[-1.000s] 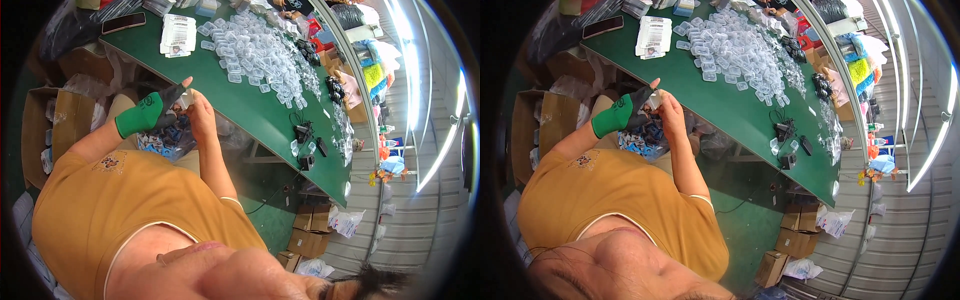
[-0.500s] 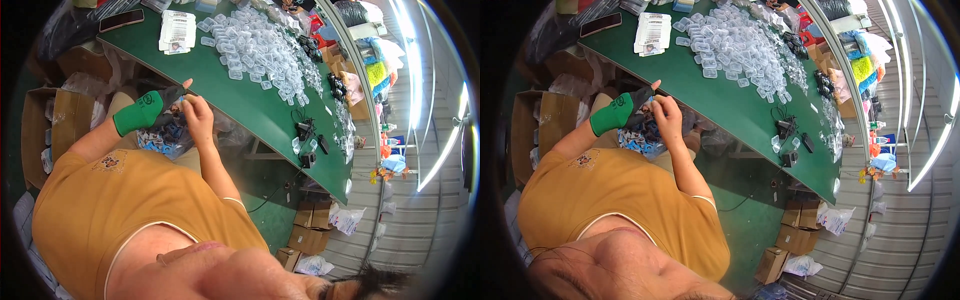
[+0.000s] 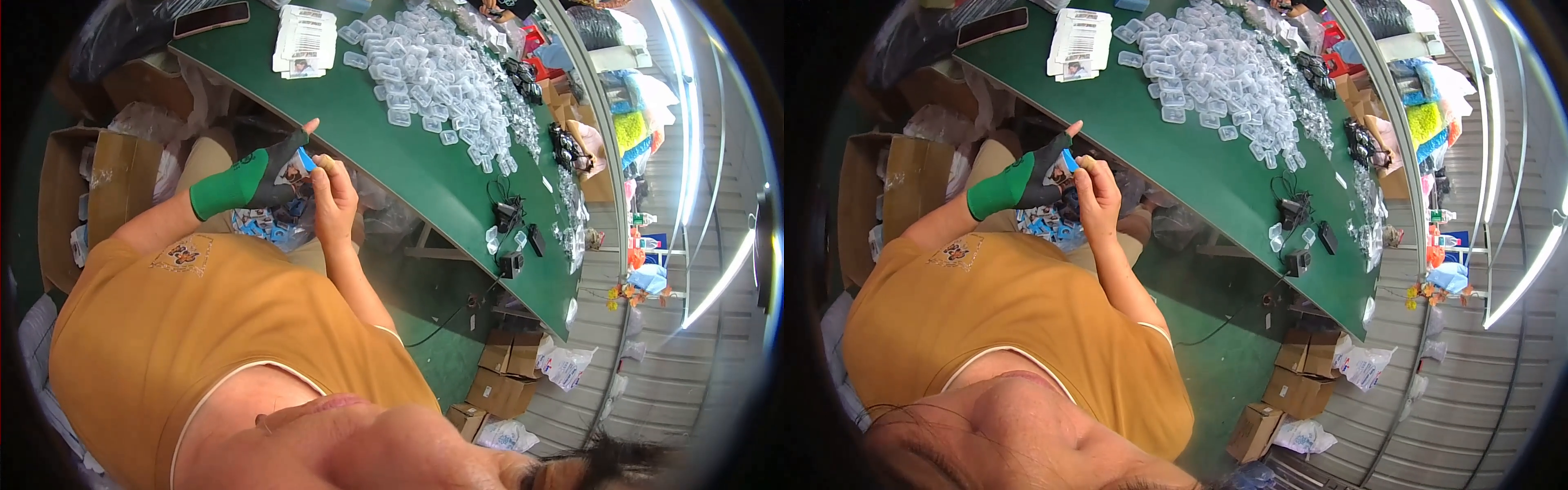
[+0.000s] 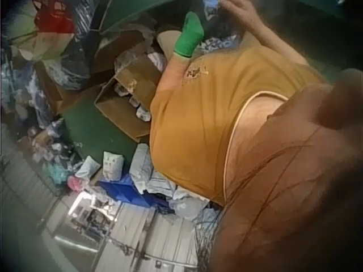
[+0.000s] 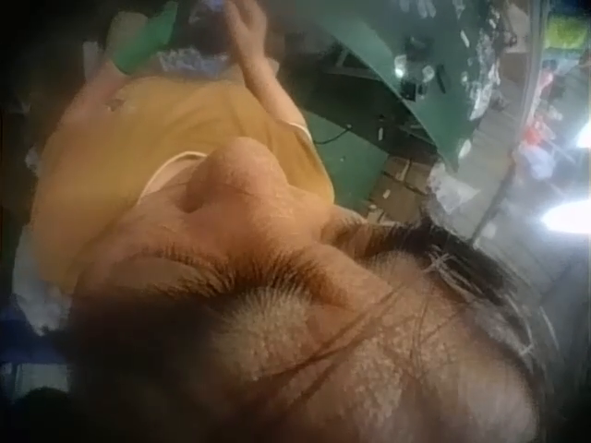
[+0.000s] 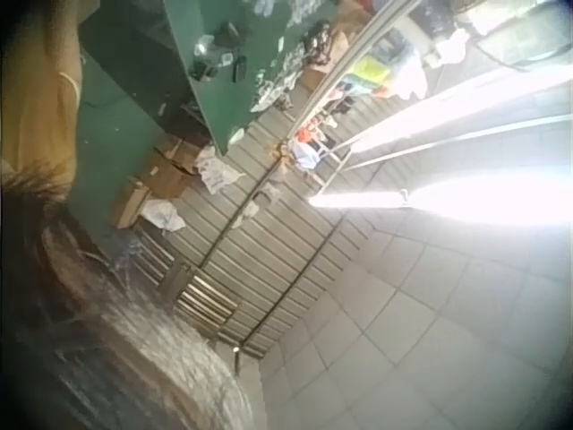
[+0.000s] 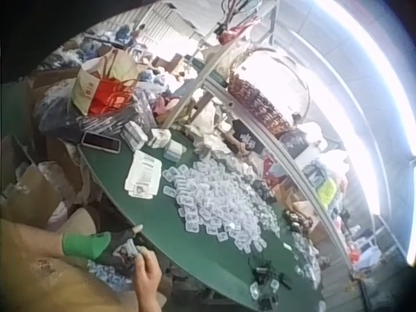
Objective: Manually placing small toy components and stickers into clear plastic cases at a factory workbench.
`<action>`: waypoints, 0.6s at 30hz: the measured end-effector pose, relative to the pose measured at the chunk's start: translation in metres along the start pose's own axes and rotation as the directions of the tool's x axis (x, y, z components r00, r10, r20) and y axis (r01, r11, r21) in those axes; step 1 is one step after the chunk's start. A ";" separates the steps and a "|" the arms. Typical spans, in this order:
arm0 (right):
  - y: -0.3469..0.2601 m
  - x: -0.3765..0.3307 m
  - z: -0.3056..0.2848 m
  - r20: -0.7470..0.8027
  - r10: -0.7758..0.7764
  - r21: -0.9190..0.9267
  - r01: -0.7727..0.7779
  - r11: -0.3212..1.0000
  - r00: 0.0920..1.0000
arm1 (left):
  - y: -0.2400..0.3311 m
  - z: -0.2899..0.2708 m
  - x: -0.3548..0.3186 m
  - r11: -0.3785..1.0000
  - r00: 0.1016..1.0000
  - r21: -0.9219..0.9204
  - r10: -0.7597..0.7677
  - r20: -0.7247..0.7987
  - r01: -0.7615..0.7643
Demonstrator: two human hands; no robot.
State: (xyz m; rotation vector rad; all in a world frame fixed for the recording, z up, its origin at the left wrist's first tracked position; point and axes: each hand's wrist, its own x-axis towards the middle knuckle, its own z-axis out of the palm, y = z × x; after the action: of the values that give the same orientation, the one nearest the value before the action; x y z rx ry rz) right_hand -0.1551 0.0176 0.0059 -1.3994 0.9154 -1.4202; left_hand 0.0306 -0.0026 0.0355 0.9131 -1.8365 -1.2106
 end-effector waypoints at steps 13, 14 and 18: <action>0.008 -0.012 -0.003 0.088 0.114 0.187 -0.129 0.974 0.990 | -0.009 0.010 -0.006 0.999 1.000 0.035 0.024 0.001 -0.024; 0.014 -0.015 -0.002 0.051 0.135 0.161 -0.142 0.977 0.990 | -0.010 0.009 -0.008 0.990 0.997 0.124 0.071 -0.009 -0.069; 0.016 -0.028 0.005 -0.082 0.052 0.095 -0.044 0.995 0.995 | 0.001 0.009 -0.011 0.996 0.998 0.084 -0.005 0.056 0.000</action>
State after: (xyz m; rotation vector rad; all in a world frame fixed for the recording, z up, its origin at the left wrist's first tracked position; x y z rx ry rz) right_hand -0.1500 0.0398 -0.0173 -1.2488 0.9189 -1.4757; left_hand 0.0282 0.0110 0.0314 0.9363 -1.9448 -1.1789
